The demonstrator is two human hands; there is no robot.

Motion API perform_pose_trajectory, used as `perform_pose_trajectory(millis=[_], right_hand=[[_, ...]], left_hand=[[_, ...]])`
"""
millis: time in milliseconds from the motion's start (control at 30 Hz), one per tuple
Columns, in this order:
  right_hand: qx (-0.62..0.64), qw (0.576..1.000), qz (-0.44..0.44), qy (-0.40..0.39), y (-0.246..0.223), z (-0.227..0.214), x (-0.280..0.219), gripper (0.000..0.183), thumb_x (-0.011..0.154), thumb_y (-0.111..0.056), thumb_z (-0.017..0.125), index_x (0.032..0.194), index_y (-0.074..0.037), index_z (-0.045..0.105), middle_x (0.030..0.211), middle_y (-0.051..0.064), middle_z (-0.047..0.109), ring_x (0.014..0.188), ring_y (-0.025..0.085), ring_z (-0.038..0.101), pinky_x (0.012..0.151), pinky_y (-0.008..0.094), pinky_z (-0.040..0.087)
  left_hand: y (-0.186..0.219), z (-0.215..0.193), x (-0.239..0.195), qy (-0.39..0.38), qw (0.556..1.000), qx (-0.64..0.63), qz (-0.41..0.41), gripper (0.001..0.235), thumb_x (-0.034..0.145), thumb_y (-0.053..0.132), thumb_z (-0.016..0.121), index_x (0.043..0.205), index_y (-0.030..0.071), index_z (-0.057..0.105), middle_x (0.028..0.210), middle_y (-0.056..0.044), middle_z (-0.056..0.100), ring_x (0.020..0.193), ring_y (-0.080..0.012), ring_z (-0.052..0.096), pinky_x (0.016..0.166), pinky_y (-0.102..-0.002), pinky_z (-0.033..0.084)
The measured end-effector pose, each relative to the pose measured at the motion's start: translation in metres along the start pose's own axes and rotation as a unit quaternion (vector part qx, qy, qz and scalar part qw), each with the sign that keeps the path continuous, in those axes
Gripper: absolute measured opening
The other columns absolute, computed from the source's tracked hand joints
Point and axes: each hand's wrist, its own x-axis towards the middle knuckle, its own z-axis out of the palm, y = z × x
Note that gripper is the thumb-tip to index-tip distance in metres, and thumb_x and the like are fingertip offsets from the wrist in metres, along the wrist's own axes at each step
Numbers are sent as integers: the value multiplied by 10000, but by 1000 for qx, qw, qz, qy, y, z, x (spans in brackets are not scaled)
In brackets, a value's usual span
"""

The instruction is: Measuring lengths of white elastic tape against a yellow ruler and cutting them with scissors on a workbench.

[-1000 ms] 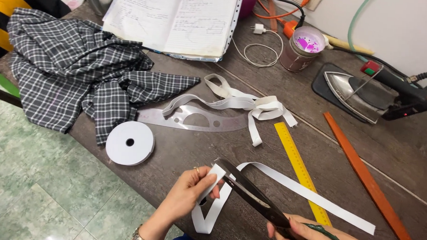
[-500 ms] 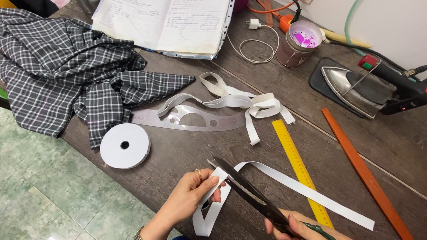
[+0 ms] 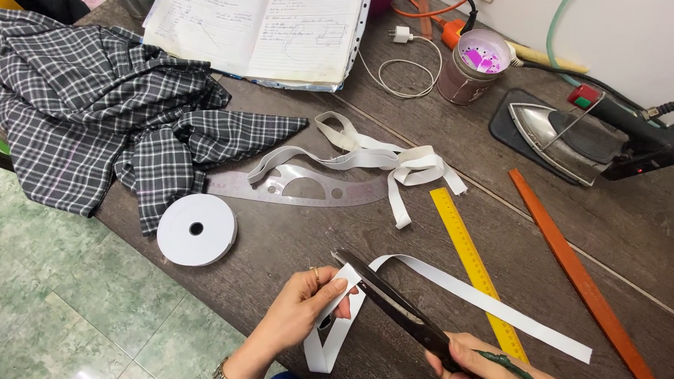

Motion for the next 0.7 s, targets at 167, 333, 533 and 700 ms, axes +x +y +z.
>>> perform_pose_trajectory(millis=[167, 333, 533, 700], right_hand=[[200, 975, -33, 96, 36, -32, 0, 545, 861, -565, 488, 925, -24, 514, 625, -4, 268, 456, 60, 193, 294, 199, 154], [-208, 883, 60, 416, -29, -72, 2, 348, 850, -439, 622, 998, -133, 547, 803, 52, 537, 673, 164, 491, 562, 305, 362], [-367, 757, 183, 509, -3, -162, 7, 751, 729, -577, 686, 1324, -157, 501, 927, 86, 676, 816, 236, 672, 700, 357, 470], [-366, 764, 121, 518, 27, -200, 15, 669, 784, -427, 733, 1328, -118, 495, 742, 25, 484, 589, 198, 513, 556, 351, 342]], left_hand=[[-18, -2, -1, 13, 998, -45, -36, 320, 945, 262, 508, 922, 3, 695, 668, -37, 719, 602, -75, 609, 636, -208, 482], [-25, 1, 2, 58, 993, -79, -67, 307, 932, 232, 534, 911, -18, 711, 749, -83, 749, 634, -115, 616, 623, -234, 481], [-18, 9, 17, 127, 990, 52, 12, 287, 907, 257, 628, 674, 97, 676, 738, 26, 511, 771, -81, 490, 782, -236, 380], [1, 24, 34, 97, 994, 26, 44, 281, 936, 254, 611, 707, 120, 702, 663, 68, 443, 730, -74, 386, 768, -239, 335]])
